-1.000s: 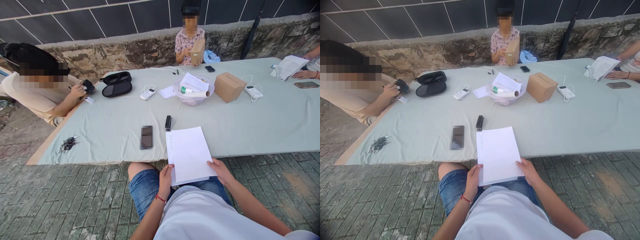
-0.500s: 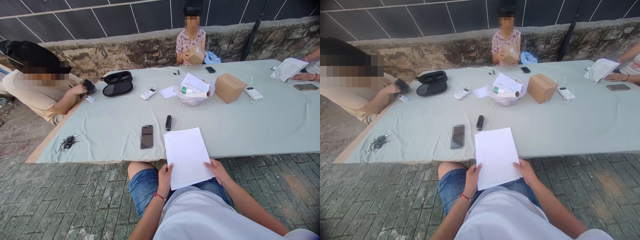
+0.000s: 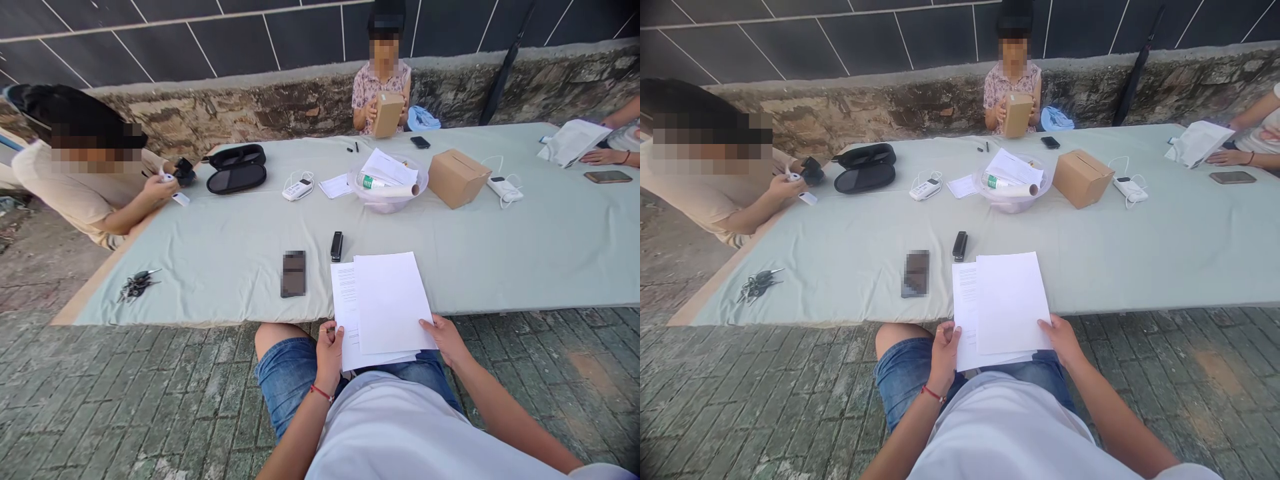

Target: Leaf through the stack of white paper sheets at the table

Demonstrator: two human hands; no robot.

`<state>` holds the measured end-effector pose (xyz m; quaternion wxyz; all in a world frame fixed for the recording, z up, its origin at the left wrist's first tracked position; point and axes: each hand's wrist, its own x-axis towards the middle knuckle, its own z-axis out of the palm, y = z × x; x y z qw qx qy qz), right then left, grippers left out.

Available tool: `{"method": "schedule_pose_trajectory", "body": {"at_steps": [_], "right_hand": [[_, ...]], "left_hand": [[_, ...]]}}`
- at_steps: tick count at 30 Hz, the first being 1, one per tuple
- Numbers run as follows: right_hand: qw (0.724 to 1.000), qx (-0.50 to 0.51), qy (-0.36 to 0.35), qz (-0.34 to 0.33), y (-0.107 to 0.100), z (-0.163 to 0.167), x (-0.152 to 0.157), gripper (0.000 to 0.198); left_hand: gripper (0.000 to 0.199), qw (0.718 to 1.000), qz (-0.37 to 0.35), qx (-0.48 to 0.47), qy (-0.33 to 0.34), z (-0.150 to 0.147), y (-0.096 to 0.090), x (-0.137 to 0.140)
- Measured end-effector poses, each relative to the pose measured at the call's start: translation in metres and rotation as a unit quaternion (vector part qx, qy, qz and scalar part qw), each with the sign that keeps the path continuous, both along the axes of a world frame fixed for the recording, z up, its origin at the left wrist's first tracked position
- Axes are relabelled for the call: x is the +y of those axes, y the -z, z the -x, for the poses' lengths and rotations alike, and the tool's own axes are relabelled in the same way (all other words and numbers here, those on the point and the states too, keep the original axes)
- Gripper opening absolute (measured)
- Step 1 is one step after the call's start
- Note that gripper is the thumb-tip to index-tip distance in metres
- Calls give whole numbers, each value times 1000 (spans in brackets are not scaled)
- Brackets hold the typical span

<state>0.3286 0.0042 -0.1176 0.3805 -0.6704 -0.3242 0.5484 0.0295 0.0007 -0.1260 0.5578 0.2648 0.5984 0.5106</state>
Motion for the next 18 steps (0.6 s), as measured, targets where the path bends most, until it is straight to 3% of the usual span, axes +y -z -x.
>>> {"method": "schedule_pose_trajectory", "body": {"at_steps": [3,7,12,18], "right_hand": [[998,59,-3,-8,-3,2,0,50],[993,109,-32,-14,-8,14,0,54],[992,83,-90,-21,-12,27,1,58],[996,21,-89,-20,-13,27,2,54]], "left_hand": [[60,1000,-8,12,11,3,-3,1],[34,998,-4,41,37,4,-7,1],[36,999,30,-13,25,2,-11,1],[39,998,26,48,30,2,-5,2]]}}
